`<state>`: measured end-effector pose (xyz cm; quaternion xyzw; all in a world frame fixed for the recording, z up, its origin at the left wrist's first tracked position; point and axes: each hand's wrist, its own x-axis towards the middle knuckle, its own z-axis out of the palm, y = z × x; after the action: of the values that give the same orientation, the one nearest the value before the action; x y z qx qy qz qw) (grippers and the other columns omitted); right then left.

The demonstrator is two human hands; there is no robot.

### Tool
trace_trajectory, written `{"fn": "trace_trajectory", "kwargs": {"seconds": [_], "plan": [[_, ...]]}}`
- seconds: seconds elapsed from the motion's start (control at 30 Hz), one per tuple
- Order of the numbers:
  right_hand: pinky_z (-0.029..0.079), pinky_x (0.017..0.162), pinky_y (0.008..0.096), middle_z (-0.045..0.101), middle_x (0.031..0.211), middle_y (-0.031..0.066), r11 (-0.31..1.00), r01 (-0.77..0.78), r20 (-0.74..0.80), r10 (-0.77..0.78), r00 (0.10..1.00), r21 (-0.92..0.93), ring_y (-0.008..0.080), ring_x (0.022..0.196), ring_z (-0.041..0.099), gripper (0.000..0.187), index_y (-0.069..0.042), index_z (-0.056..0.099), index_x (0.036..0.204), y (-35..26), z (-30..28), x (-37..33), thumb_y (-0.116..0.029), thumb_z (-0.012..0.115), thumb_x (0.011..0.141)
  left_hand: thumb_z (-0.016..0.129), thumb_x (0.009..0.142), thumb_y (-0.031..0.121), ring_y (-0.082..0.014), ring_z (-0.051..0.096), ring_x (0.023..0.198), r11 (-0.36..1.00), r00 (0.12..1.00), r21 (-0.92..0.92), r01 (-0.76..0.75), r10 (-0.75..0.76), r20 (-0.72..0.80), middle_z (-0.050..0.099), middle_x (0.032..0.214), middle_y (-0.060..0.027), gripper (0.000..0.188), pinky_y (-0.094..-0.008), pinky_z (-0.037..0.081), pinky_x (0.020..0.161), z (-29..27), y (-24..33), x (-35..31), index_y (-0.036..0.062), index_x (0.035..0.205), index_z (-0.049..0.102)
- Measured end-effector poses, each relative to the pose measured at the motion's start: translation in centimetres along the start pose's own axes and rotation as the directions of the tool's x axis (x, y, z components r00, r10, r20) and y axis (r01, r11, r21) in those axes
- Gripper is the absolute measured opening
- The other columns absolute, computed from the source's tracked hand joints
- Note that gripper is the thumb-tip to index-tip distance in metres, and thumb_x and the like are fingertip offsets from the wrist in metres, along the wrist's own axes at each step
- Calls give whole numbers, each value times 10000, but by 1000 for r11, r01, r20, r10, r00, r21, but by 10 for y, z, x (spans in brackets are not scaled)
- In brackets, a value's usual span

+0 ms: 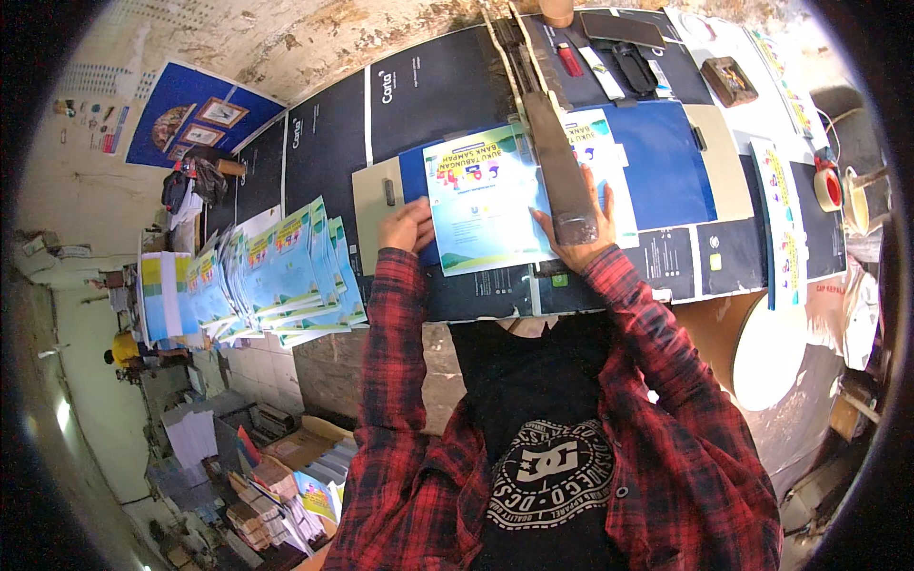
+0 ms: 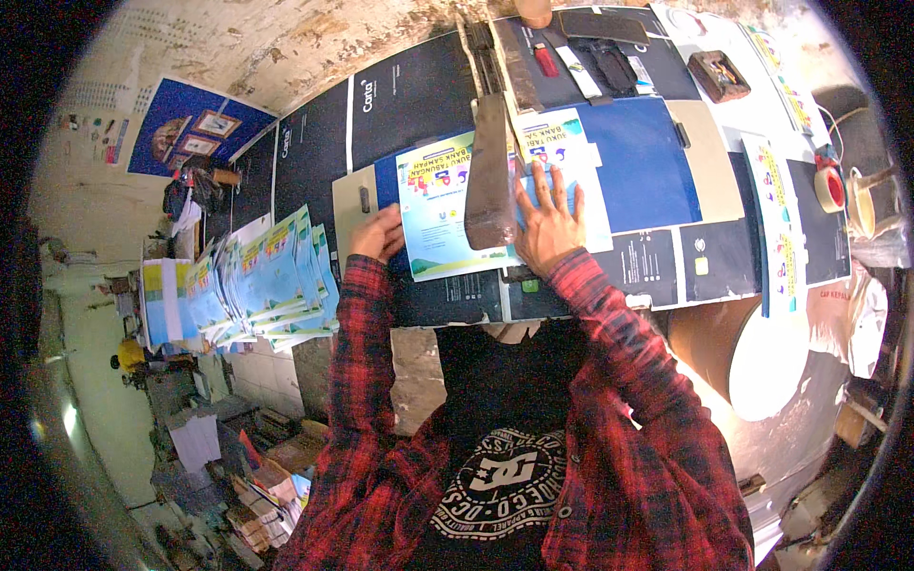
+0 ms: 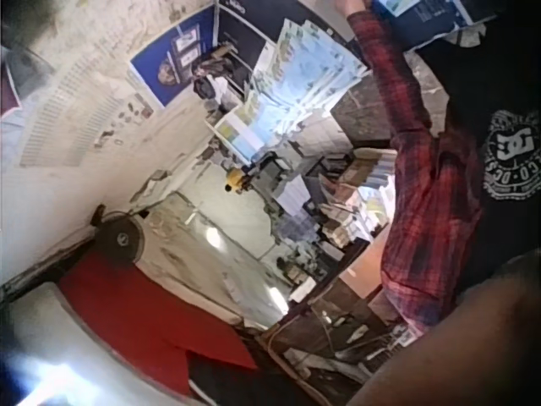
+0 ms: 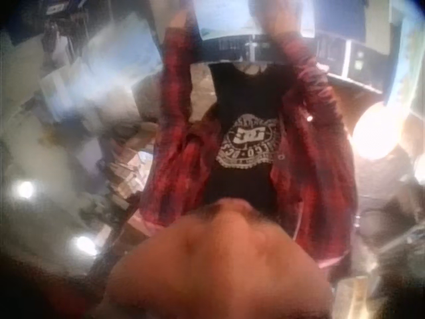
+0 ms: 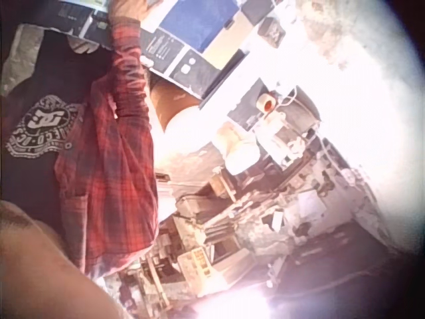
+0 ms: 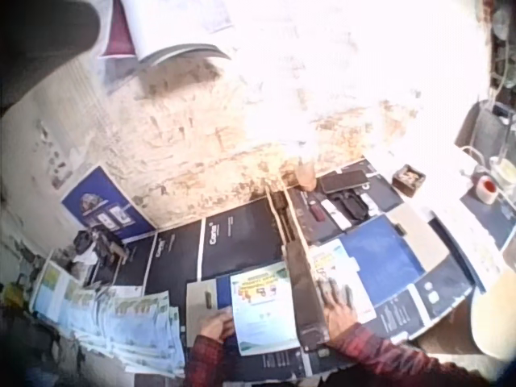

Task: The person uses a manual binding machine to staple the spine of a booklet. They repeatedly place the booklet into the machine, press down the handle to secure the staples, and then remove the finished item. The person also uses a utility knife to trim the edges of the booklet and a marker to write on the cover.

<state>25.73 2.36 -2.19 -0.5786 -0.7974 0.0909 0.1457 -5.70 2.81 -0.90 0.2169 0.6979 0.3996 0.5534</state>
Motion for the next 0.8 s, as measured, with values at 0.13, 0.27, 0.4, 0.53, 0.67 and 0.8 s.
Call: {"fn": "trace_trajectory", "kwargs": {"seconds": [0.13, 0.27, 0.4, 0.53, 0.67, 0.8], "plan": [[150, 1159, 627, 156, 1637, 119, 998, 53, -52, -52, 997, 20, 357, 1507, 118, 749, -204, 430, 1476, 13, 27, -2, -436, 673, 807, 697, 863, 207, -352, 648, 1068, 391, 548, 653, -648, 836, 43, 671, 1179, -184, 415, -422, 511, 920, 38, -9, -30, -23, 1199, 618], [162, 1146, 632, 304, 1580, 137, 976, 84, -85, -68, 994, 203, 363, 1489, 164, 675, -170, 484, 1442, 23, 46, 4, -524, 580, 875, 594, 914, 341, -369, 345, 1408, -56, 484, 764, -643, 744, 461, 432, 1495, -137, 562, -600, 247, 1124, 104, -36, -60, 24, 1371, 516], [306, 1123, 507, 503, 1415, 199, 966, 110, -14, -110, 994, 233, 387, 1350, 413, 633, -104, 502, 1413, 33, 13, 11, -448, 617, 895, 545, 941, 388, -357, 309, 1431, -40, 497, 806, -591, 768, 403, 384, 1535, -115, 611, -614, 203, 1135, 115, -55, -55, 32, 1430, 458], [531, 860, 389, 664, 1171, 214, 877, -31, -26, 50, 998, 480, 343, 1016, 675, 499, -65, 583, 1323, 86, -68, 56, -345, 640, 914, 528, 949, 418, -341, 299, 1438, 15, 514, 786, -618, 764, 389, 366, 1548, -101, 621, -606, 179, 1146, 117, -52, -53, 39, 1435, 454], [508, 942, 373, 588, 1277, 265, 897, 144, -72, -125, 990, 417, 358, 1125, 617, 463, -63, 452, 1423, -59, -245, 83, -293, 473, 1021, 509, 955, 426, -325, 298, 1442, 36, 510, 793, -608, 783, 356, 374, 1546, -84, 611, -597, 173, 1152, 115, -59, -50, 54, 1436, 454], [488, 981, 445, 540, 1290, 338, 858, 397, 129, -375, 918, -326, 456, 1180, 561, 698, -22, 345, 1462, -75, -195, 72, -518, 462, 986, 497, 954, 425, -312, 295, 1443, 1, 508, 810, -587, 779, 367, 371, 1546, -75, 602, -584, 178, 1157, 115, -56, -53, 62, 1432, 460]]}}
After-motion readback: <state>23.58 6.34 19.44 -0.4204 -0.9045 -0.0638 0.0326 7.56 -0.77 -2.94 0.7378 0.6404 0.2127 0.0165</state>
